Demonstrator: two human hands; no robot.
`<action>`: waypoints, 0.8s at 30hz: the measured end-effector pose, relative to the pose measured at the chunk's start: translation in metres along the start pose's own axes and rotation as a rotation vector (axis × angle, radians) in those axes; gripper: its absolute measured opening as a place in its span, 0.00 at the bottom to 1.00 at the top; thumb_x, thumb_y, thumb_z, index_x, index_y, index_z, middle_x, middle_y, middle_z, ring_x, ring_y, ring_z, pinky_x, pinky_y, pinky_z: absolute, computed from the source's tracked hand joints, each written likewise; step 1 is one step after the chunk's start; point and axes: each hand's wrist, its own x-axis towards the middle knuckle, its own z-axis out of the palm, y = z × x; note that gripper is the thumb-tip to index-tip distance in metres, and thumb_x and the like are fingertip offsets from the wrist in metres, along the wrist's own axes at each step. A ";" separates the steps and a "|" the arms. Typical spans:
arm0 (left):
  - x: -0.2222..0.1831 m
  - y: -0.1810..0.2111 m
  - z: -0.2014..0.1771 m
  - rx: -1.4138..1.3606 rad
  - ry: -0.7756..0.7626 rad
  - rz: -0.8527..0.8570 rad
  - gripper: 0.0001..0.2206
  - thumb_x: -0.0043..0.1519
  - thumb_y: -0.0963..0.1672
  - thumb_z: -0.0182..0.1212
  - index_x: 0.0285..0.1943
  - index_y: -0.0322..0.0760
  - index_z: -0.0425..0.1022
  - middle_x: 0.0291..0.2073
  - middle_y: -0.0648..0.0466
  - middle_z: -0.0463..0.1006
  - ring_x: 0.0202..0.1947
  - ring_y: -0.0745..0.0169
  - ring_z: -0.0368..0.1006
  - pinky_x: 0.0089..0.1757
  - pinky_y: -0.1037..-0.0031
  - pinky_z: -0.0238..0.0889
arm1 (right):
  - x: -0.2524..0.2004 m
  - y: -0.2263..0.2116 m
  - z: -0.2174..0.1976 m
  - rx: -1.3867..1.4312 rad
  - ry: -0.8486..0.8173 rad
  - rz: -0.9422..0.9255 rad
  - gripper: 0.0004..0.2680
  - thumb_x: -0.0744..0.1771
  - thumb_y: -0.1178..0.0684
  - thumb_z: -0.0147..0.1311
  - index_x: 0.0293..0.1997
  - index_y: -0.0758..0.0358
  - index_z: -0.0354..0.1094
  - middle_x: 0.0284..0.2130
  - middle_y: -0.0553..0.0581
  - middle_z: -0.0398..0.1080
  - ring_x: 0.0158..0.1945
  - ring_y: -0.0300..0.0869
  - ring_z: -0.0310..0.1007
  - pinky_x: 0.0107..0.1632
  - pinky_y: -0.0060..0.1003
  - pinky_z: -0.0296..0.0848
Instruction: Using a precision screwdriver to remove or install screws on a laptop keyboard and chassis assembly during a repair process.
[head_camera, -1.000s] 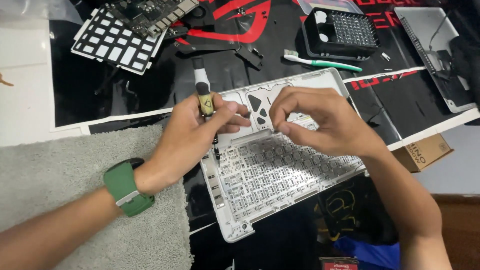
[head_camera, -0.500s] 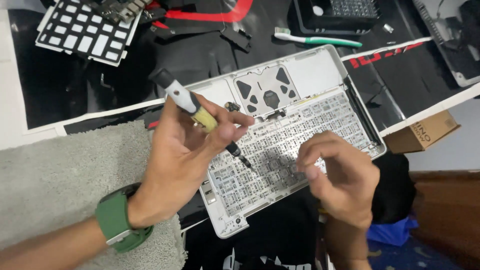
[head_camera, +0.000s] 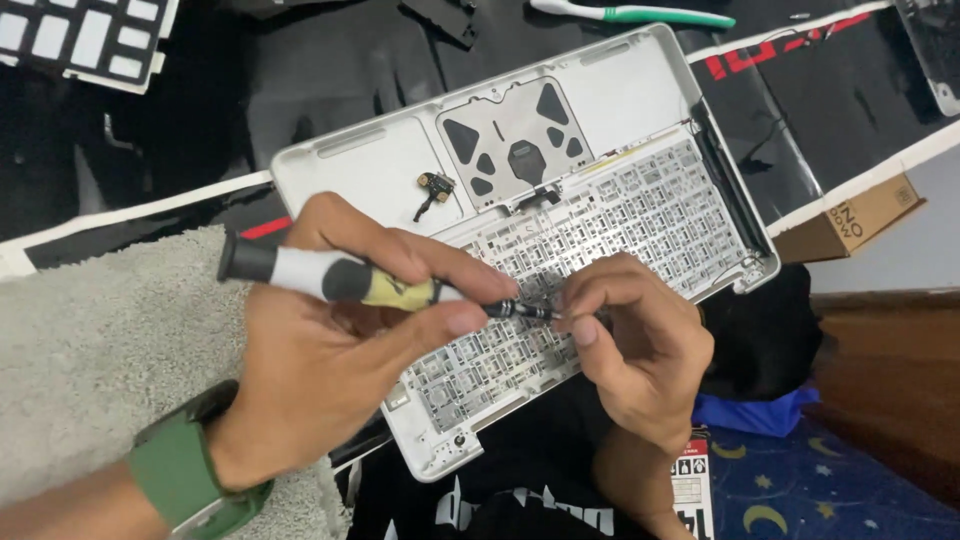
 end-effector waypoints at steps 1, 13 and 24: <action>0.000 0.003 0.002 -0.005 -0.011 -0.010 0.14 0.63 0.34 0.63 0.48 0.39 0.61 0.45 0.36 0.82 0.43 0.52 0.85 0.38 0.82 0.79 | -0.002 0.002 0.000 0.009 0.004 0.005 0.06 0.69 0.57 0.50 0.36 0.70 0.66 0.31 0.63 0.69 0.33 0.46 0.74 0.40 0.34 0.77; 0.000 0.005 0.001 -0.004 -0.004 -0.008 0.15 0.62 0.34 0.63 0.47 0.39 0.60 0.42 0.38 0.82 0.49 0.47 0.85 0.47 0.72 0.86 | -0.004 -0.001 0.005 -0.013 0.038 0.064 0.08 0.70 0.55 0.50 0.36 0.71 0.65 0.31 0.64 0.67 0.32 0.45 0.72 0.34 0.31 0.80; -0.001 0.002 -0.002 -0.052 -0.034 -0.005 0.15 0.63 0.34 0.63 0.49 0.41 0.61 0.45 0.39 0.80 0.52 0.45 0.83 0.56 0.62 0.86 | -0.004 -0.001 0.005 -0.033 0.038 0.054 0.06 0.70 0.56 0.50 0.38 0.70 0.66 0.31 0.62 0.68 0.33 0.45 0.72 0.38 0.33 0.77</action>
